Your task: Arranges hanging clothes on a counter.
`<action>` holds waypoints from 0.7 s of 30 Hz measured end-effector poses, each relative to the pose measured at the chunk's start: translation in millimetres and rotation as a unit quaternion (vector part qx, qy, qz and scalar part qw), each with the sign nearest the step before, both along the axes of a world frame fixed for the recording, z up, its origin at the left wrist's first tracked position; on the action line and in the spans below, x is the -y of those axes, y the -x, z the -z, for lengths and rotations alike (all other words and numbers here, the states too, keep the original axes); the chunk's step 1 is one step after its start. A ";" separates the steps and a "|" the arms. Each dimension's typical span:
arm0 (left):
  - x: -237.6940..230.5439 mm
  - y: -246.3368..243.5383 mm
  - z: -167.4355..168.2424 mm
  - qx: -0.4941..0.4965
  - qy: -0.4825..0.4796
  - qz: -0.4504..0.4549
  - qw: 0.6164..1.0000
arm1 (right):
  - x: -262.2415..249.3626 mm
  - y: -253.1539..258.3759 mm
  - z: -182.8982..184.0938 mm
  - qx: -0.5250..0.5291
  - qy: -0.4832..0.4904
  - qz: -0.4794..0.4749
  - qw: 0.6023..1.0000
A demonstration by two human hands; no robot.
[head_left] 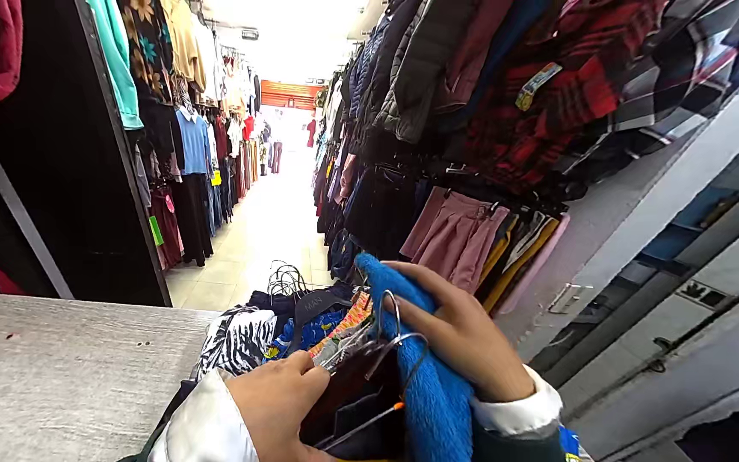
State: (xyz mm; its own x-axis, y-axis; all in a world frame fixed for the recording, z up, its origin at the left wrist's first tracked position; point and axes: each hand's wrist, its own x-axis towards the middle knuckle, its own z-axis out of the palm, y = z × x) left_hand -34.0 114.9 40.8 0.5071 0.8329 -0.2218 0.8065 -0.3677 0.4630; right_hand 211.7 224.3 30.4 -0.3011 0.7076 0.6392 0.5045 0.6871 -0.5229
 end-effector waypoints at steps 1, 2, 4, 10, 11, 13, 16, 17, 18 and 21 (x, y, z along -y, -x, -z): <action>0.1 0.0 -0.2 0.001 0.000 0.001 1.000 | -0.2 2.3 1.0 0.000 -0.018 0.014 1.000; 0.0 0.7 0.5 0.007 -0.004 0.001 1.000 | 0.1 2.5 1.5 -0.014 -0.044 0.040 0.998; -2.0 2.8 3.1 0.017 -0.012 -0.001 1.000 | 4.6 -2.1 -2.2 -0.066 -0.095 0.081 0.990; -23.6 11.2 12.9 0.120 0.025 -0.076 0.990 | 28.8 -25.9 -15.0 -0.196 -0.160 0.023 0.967; -29.2 13.7 16.5 0.119 0.035 -0.090 0.988 | 30.1 -24.1 -14.8 -0.196 -0.157 0.016 0.968; -39.9 21.2 22.3 0.103 0.046 -0.092 0.989 | 27.9 -17.5 -13.5 -0.188 -0.143 0.008 0.972; -49.0 29.2 30.6 0.112 0.018 -0.105 0.988 | 21.4 -10.8 -11.3 -0.171 -0.119 0.020 0.978; -50.7 30.1 32.4 0.115 0.012 -0.112 0.987 | 19.6 -10.1 -10.8 -0.167 -0.116 0.022 0.979; -52.0 30.7 33.1 0.110 0.016 -0.117 0.987 | 18.7 -9.3 -10.5 -0.165 -0.114 0.023 0.979; -55.6 32.5 35.0 0.094 0.044 -0.126 0.987 | 19.2 -7.2 -13.5 -0.160 -0.113 0.017 0.981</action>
